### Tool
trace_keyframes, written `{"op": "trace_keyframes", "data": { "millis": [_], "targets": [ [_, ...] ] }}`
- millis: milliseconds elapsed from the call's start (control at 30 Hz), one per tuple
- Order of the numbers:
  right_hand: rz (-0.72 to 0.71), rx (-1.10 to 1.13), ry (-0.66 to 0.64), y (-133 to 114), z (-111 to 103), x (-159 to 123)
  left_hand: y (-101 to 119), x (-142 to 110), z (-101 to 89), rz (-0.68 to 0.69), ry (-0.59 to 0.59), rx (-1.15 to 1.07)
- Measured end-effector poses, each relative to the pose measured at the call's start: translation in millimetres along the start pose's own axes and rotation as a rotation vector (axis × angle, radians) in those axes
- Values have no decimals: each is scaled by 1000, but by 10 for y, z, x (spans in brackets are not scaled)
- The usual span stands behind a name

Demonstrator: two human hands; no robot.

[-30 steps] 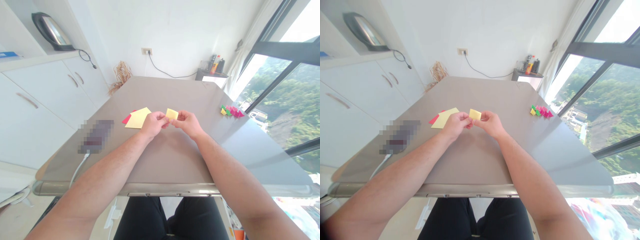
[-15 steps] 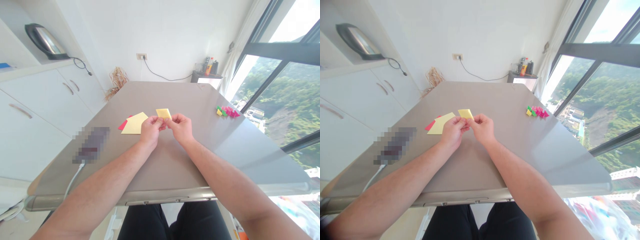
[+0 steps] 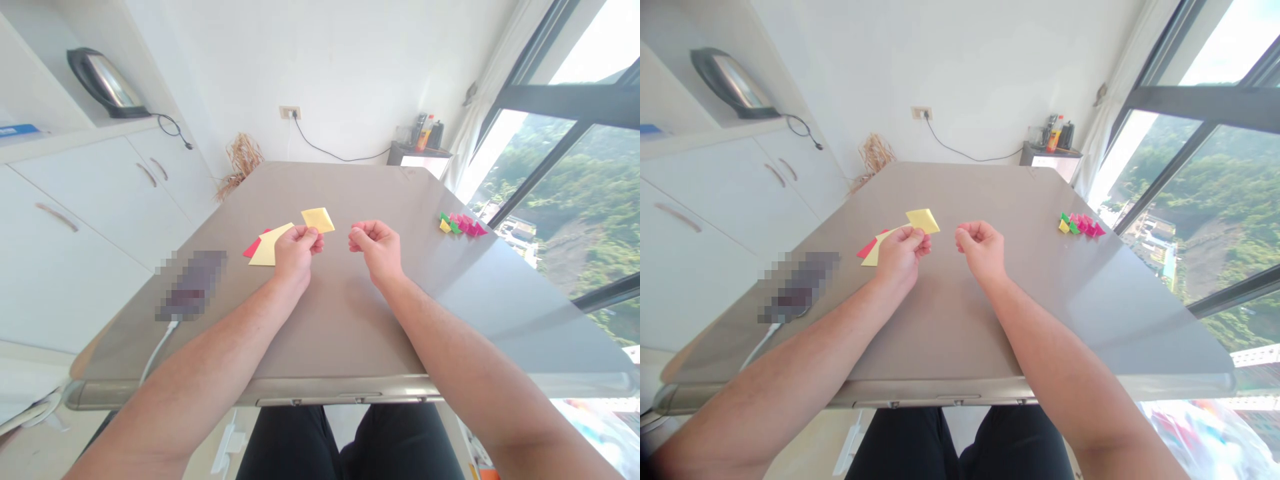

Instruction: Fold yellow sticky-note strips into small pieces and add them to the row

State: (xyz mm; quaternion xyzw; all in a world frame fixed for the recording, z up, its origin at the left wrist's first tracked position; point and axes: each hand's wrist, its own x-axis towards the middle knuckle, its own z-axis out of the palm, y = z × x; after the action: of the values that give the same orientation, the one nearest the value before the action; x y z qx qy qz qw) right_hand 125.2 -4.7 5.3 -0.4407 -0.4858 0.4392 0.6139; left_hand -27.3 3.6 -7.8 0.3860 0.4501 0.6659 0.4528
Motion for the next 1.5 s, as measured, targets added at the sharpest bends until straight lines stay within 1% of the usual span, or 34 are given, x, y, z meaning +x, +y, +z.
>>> {"op": "trace_keyframes", "data": {
  "millis": [67,133,200,267,333,467,567,700,800,867,1067,1200,1300,1400,1500],
  "targets": [
    [19,17,-99,-3,27,-15,-11,-48,42,13,-58,14],
    [19,-35,-156,7,55,-32,-22,-108,89,27,-142,37],
    [3,-125,-128,26,66,-37,-30,-151,118,32,-180,70],
    [-16,-189,-65,44,59,-30,-32,-164,121,33,-173,106],
    [-28,-197,-26,53,46,-23,-29,-157,111,33,-154,128],
    [-36,-176,-30,44,36,-34,-22,-137,96,25,-137,115],
    [-50,-218,-41,28,27,-48,-23,-133,84,14,-154,91],
    [-48,-297,-37,0,-14,-44,-22,-121,41,-30,-283,84],
    [-34,-337,-92,-15,-44,-34,-14,-109,10,-13,-378,66],
    [-18,-353,-139,-15,-53,-31,-11,-101,-1,-1,-405,45],
    [6,-389,-193,-4,-53,-33,-28,-81,-8,-49,-331,27],
    [13,-394,-198,-14,-52,-31,-29,-78,-8,-56,-331,7],
    [19,-401,-211,-24,-51,-35,-25,-75,-10,-17,-319,44],
    [28,-403,-224,-26,-50,-43,-30,-65,-17,33,-252,130],
    [27,-402,-225,-23,-53,-47,-38,-53,-24,25,-236,168]
  ]
}}
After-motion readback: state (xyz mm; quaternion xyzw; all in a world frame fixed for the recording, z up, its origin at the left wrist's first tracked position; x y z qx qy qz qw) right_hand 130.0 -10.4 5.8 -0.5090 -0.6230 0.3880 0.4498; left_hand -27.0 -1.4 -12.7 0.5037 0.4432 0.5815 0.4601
